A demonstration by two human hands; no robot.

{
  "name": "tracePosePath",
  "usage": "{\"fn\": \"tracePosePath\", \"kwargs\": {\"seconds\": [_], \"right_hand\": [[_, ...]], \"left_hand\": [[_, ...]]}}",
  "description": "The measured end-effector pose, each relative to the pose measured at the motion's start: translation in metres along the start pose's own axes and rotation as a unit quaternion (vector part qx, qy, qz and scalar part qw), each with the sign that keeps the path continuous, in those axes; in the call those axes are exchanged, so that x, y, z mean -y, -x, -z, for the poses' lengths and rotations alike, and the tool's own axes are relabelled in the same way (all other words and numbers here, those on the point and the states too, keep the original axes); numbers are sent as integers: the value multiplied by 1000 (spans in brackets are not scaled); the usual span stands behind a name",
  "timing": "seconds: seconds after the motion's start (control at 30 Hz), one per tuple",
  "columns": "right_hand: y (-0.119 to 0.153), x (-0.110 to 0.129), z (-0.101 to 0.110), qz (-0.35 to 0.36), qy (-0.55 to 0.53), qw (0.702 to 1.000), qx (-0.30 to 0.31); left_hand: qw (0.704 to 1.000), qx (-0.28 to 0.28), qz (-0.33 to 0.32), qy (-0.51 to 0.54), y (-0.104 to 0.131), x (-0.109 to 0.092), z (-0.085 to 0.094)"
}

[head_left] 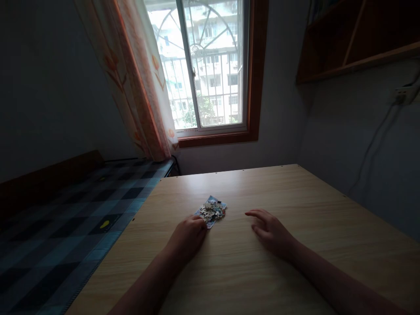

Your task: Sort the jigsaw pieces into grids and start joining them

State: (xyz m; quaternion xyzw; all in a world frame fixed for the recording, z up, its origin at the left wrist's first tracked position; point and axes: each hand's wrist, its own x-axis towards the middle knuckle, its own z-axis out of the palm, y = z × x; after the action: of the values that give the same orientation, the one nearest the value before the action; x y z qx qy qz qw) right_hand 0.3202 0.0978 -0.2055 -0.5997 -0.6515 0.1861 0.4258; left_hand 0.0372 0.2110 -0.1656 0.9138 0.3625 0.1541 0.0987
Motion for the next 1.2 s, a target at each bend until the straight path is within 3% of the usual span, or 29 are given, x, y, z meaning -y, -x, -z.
{"fn": "tracePosePath", "kwargs": {"seconds": [0.27, 0.47, 0.73, 1.0, 1.2], "right_hand": [[0, 2, 4, 5, 3, 1000, -13], [6, 10, 10, 51, 7, 997, 61], [12, 13, 12, 85, 18, 987, 134], [13, 20, 12, 120, 7, 979, 165], [20, 34, 6, 170, 0, 964, 206]], "left_hand": [[982, 84, -120, 117, 9, -21, 8], [972, 91, -151, 154, 10, -19, 6], [976, 64, -110, 174, 9, -19, 4], [995, 26, -21, 98, 7, -14, 3], [997, 20, 0, 71, 6, -12, 1]]}}
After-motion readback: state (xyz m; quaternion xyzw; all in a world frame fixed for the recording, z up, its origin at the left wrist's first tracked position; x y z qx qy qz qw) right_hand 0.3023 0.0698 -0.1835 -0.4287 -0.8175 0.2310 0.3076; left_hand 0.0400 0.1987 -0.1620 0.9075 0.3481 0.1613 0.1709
